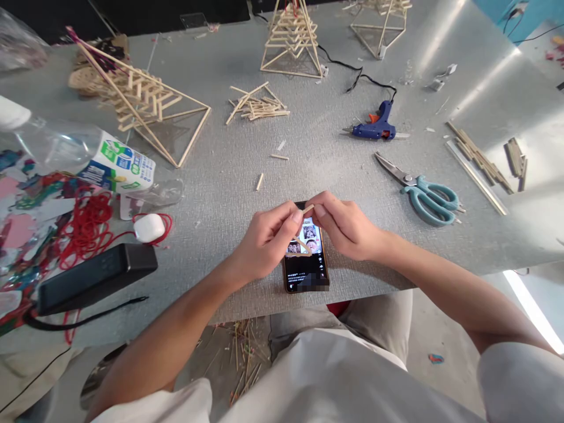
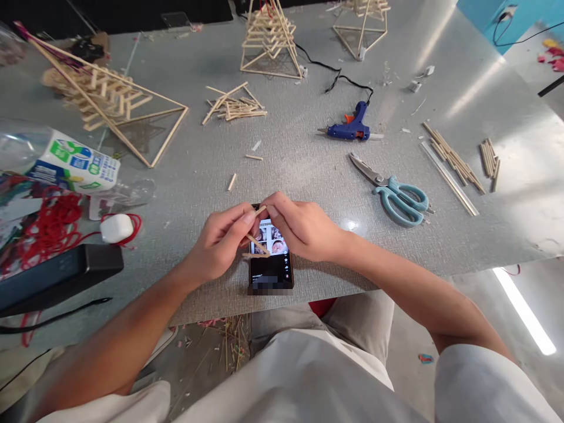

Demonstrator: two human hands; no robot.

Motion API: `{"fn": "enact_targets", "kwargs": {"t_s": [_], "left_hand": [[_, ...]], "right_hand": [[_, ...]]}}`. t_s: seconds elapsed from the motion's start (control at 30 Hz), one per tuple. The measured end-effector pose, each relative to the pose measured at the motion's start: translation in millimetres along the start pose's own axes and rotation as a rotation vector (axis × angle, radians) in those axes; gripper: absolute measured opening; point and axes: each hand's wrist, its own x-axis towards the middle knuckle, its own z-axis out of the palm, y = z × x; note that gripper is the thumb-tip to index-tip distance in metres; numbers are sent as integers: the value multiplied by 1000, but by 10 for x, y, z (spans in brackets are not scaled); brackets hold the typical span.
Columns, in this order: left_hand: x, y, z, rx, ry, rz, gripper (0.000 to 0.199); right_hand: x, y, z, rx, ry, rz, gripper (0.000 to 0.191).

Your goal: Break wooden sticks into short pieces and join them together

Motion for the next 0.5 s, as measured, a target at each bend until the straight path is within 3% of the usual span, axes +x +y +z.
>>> {"fn": "enact_targets", "kwargs": {"t_s": [0.23, 0.5], "left_hand": [[-14, -18, 8, 46, -33, 39, 39], [-21, 32, -11, 119, -11, 33, 39]], "right_hand": [[17, -13, 0, -109, 2, -108, 16], [10, 24, 25, -216, -4, -98, 22]]}}
